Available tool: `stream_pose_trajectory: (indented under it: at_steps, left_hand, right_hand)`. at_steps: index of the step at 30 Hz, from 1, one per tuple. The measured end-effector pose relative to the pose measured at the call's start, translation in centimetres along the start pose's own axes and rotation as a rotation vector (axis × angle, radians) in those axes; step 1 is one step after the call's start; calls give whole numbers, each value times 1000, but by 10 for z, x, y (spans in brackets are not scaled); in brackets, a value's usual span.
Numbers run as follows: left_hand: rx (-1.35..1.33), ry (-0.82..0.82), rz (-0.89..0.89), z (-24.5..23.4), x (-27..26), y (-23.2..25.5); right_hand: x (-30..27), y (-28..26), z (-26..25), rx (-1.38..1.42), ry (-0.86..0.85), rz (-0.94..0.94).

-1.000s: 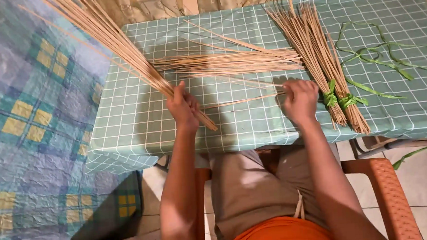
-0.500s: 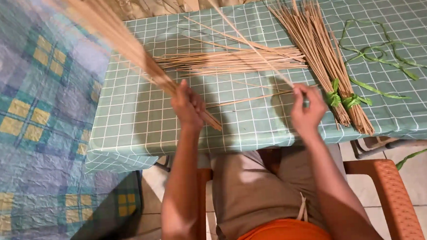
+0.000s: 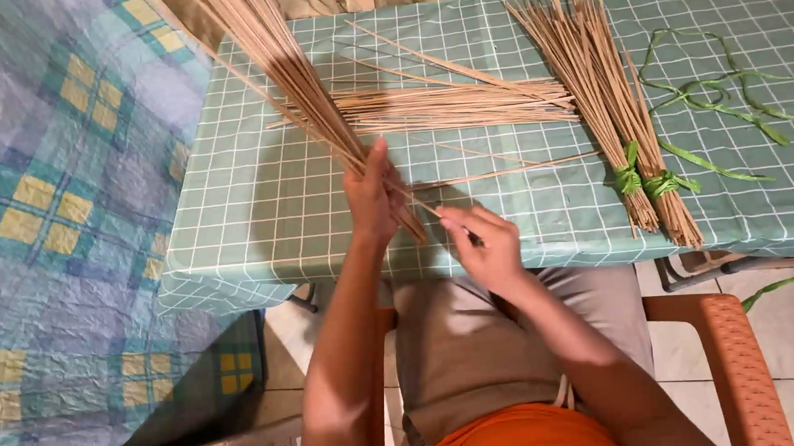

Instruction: Organizing and bundling thin wooden sticks using plastic ties on a table.

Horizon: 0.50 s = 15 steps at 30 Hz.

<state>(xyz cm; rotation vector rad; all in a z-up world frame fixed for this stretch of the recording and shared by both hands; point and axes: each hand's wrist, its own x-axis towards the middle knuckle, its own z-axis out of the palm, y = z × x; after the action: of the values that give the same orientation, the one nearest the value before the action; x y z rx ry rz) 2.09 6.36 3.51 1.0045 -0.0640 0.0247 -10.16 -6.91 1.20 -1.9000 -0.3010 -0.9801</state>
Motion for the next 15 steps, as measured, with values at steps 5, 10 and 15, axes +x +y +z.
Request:
stream_pose_trajectory:
  at_steps: [5,10,15]
  left_hand:
    - [83,75,-45,8,-2,3]
    - [-22,66,-136,15,-7,12]
    - [-110,52,-111,-12,14,-13]
  right_hand:
    - [-13,6,7,37,-62,48]
    - [-13,3,10,13,-112,16]
    - [-1,0,-7,67,-161,20]
